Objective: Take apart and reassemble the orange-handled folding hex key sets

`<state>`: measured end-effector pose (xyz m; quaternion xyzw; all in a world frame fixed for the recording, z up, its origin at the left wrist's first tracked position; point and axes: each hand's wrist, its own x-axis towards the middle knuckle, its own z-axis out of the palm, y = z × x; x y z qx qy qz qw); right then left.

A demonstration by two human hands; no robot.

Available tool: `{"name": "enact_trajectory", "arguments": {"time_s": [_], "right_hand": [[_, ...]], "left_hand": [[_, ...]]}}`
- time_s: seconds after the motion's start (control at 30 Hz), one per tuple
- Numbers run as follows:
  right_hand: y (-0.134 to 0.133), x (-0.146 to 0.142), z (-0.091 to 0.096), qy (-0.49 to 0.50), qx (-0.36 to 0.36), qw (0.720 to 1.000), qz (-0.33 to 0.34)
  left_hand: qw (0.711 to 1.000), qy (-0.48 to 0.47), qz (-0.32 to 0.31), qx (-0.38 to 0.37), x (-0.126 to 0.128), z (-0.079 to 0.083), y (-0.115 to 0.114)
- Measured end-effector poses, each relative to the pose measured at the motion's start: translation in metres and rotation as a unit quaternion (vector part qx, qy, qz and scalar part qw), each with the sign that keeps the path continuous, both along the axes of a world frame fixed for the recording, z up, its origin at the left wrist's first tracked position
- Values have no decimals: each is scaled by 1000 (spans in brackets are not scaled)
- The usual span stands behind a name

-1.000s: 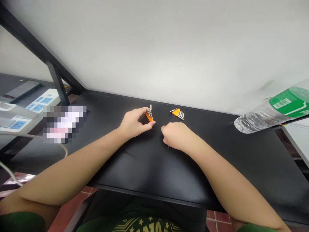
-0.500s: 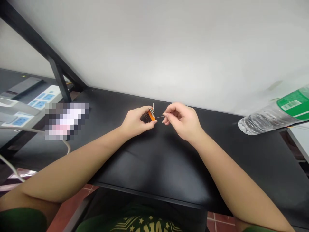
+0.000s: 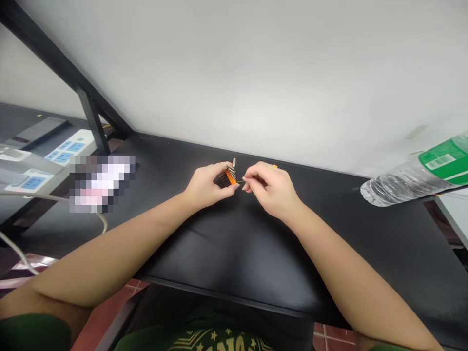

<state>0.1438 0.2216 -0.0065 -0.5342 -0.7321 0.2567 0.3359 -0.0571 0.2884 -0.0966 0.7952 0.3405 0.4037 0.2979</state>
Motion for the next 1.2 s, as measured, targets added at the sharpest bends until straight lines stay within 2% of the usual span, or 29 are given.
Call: {"name": "enact_trajectory", "arguments": {"time_s": [0.33,0.57,0.73,0.87,1.0,1.2], "right_hand": [[1,0,-1,-2,-4,1000,9],[0,-3,-3,15,-20,1000,-8],[1,-10,-11,63,-83,994,-20],[7,-11,-20,176,-158,970,-52],[11,-8,-27,235,-205,949,-50],[9,-10,-34,215,-160,963,-18]], "left_hand": [[1000,6,4,3,0,-1,0],[999,26,-5,25,0,-1,-1],[999,15,-4,39,1,-1,-4],[1000,12,-5,26,1,0,-5],[1000,2,-17,10,1,1,-5],[1000,-21,-20,-3,1,3,-5]]}}
